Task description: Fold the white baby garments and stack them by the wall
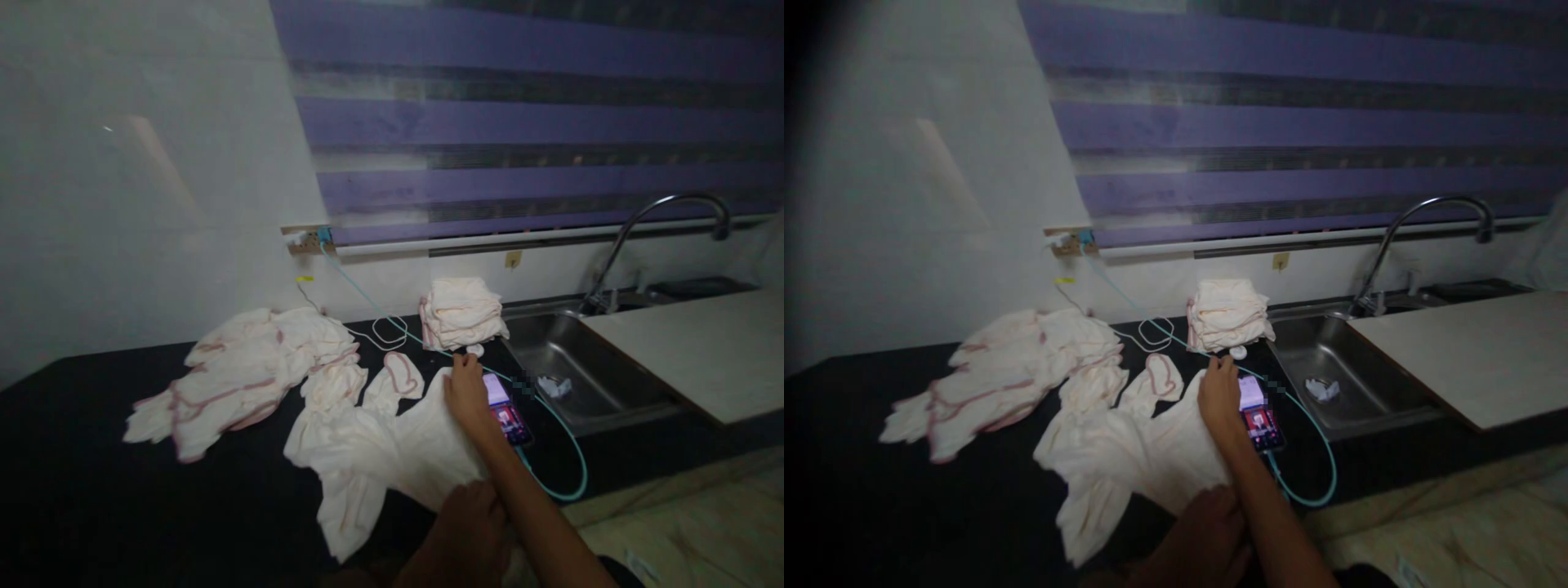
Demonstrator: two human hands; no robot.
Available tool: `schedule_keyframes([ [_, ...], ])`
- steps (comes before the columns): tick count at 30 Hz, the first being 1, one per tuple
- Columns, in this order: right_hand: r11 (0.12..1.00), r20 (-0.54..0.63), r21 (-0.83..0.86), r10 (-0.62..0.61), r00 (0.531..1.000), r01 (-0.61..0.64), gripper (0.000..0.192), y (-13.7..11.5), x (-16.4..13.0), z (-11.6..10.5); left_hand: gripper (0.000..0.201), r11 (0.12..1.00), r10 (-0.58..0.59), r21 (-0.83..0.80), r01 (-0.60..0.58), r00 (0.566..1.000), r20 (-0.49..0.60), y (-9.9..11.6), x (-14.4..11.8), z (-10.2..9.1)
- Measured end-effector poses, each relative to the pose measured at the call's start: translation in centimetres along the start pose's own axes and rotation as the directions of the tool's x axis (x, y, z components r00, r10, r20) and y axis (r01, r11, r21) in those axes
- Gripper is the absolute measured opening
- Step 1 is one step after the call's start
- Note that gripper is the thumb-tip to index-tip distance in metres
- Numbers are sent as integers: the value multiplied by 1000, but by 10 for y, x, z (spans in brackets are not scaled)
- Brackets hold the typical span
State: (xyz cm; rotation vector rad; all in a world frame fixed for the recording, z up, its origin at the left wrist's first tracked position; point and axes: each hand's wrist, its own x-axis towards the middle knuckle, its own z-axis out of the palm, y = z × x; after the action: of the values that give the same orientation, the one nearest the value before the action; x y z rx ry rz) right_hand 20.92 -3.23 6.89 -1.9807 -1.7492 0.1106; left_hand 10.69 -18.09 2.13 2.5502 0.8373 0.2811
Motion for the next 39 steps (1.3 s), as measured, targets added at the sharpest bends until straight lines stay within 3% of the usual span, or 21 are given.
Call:
schedule_keyframes([
  [4, 982, -28, 116, -148, 989, 150, 47, 3, -33, 13, 58, 994, 4, -106, -5, 1000, -8, 12, -13, 7],
  [6, 976, -23, 153, -153, 988, 155, 47, 5, -43, 24, 41, 988, -45, -147, 42, 999, -15, 15, -31, -6],
  [8, 979, -15, 152, -134, 991, 135, 48, 7, -47, 35, 21, 970, -173, -190, 151, 979, -104, 15, -51, -23],
  [9, 981, 0, 140, -135, 991, 134, 48, 8, -48, 40, 21, 947, -273, -222, 231, 945, -181, 14, -61, -33],
  [11, 984, 50, 97, -154, 987, 149, 50, 9, -46, 47, 27, 879, -461, -296, 375, 830, -316, 11, -75, -50],
  [13, 985, 105, 42, -173, 979, 169, 52, 9, -43, 47, 33, 836, -546, -326, 442, 735, -402, 3, -81, -60],
  [14, 986, 128, 15, -168, 977, 168, 52, 9, -41, 45, 34, 844, -536, -315, 435, 720, -442, -2, -80, -62],
  [17, 993, 149, -33, -111, 983, 117, 52, 6, -37, 34, 28, 927, -372, -166, 337, 761, -531, -19, -69, -52],
  [19, 995, 83, 13, -103, 991, 102, 55, -1, -38, 30, 34, 943, -297, -19, 333, 812, -502, -27, -57, -34],
  [23, 970, -55, 195, -139, 989, 147, 57, -16, -48, 43, 51, 871, -298, 254, 421, 863, -407, -26, -37, 11],
  [28, 968, 0, 228, -105, 995, 102, 45, -4, -47, 64, 63, 868, -265, 294, 399, 874, -407, -14, -53, 41],
  [32, 950, -10, 248, -191, 981, 188, 46, 16, -37, 64, 69, 926, -294, 106, 363, 867, -402, -10, -91, 44],
  [35, 949, -34, 250, -190, 981, 193, 51, 20, -35, 66, 46, 887, -449, -316, 336, 785, -427, -6, -115, 37],
  [37, 956, -34, 231, -176, 984, 179, 54, 18, -35, 68, 37, 690, -620, -673, 268, 698, -357, -6, -123, 29],
  [39, 971, -11, 189, -151, 989, 150, 54, 14, -36, 69, 40, 390, -744, -912, 132, 628, -227, -10, -121, 18],
])
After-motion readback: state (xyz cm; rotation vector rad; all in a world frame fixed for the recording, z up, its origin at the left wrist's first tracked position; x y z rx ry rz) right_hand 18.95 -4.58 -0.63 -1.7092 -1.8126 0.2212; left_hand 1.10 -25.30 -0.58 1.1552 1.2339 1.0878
